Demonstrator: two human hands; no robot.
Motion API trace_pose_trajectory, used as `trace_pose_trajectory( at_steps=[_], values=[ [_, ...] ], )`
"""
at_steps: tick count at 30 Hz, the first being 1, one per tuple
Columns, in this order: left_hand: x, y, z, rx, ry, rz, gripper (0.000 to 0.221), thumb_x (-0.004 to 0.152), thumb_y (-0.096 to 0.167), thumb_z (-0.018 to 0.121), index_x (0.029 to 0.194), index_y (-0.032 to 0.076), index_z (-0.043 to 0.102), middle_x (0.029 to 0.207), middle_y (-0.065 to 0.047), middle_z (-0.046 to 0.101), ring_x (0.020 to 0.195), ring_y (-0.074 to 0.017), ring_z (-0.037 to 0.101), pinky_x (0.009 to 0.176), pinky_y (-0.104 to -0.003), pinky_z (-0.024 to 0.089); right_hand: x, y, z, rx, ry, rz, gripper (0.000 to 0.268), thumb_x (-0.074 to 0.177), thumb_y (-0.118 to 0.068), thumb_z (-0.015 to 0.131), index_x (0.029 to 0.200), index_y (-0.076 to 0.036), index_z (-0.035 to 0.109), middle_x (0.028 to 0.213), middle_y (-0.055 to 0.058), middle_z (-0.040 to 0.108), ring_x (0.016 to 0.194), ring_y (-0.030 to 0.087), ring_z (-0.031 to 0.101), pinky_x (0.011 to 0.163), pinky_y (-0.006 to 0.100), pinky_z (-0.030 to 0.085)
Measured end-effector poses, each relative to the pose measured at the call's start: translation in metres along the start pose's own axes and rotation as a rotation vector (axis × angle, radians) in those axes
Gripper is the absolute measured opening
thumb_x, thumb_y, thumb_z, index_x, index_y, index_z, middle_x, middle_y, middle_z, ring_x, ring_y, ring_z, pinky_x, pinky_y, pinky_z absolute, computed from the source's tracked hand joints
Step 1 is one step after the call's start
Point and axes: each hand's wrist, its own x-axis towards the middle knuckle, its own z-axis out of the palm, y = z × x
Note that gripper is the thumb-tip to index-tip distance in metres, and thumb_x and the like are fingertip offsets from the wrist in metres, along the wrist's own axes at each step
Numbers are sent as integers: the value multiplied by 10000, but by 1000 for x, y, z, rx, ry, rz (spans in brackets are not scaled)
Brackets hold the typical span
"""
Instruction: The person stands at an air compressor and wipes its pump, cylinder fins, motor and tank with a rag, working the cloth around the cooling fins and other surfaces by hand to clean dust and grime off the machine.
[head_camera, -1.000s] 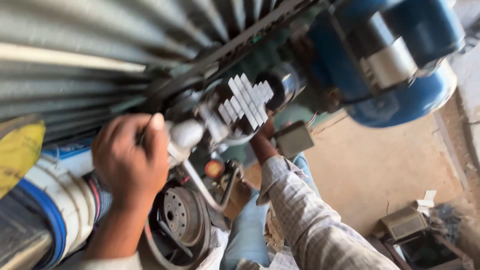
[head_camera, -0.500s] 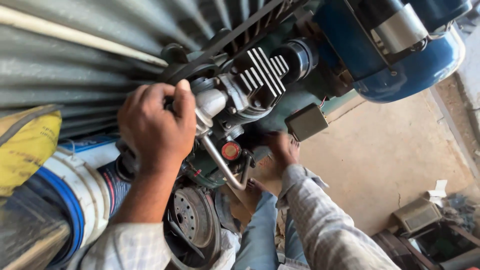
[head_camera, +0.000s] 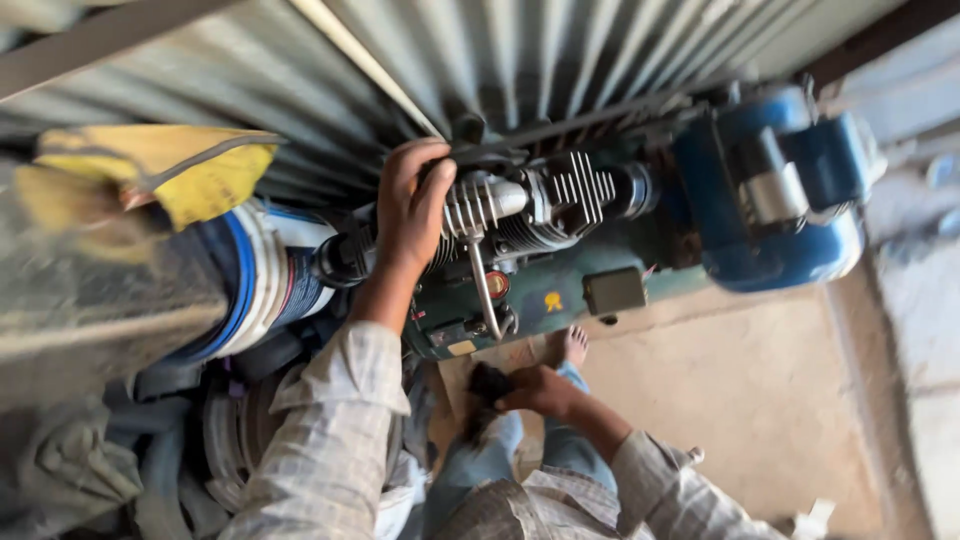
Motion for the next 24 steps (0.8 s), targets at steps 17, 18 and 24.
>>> trace_pose_trajectory(
  at_steps=[17,18,24],
  values=[
    [-203,-32,-79,-384,-743,-728,403,790,203,830,1116,-4,717,1016,-71,788,943,-173,734,862,-333,578,-13,-93,-40,1154,359,-317,179,934,-96,611,1060,2,692,985,72,711,938,183,648,868,346,490],
    [-203,-39,-87,-430,-668,-656,407,737,135,855,1082,4,684,1000,-57,777,932,-146,722,854,-313,568,-10,-91,-36,1154,436,-346,164,945,-91,597,1049,2,683,991,65,704,949,172,649,873,327,487],
    [-171,-51,-148,-480,-569,-747,333,857,221,830,1059,12,669,873,-102,712,747,-172,641,689,-328,545,-15,-138,-1,1166,827,-142,234,964,-191,628,1079,6,681,964,111,693,927,229,661,801,365,541]
  ],
)
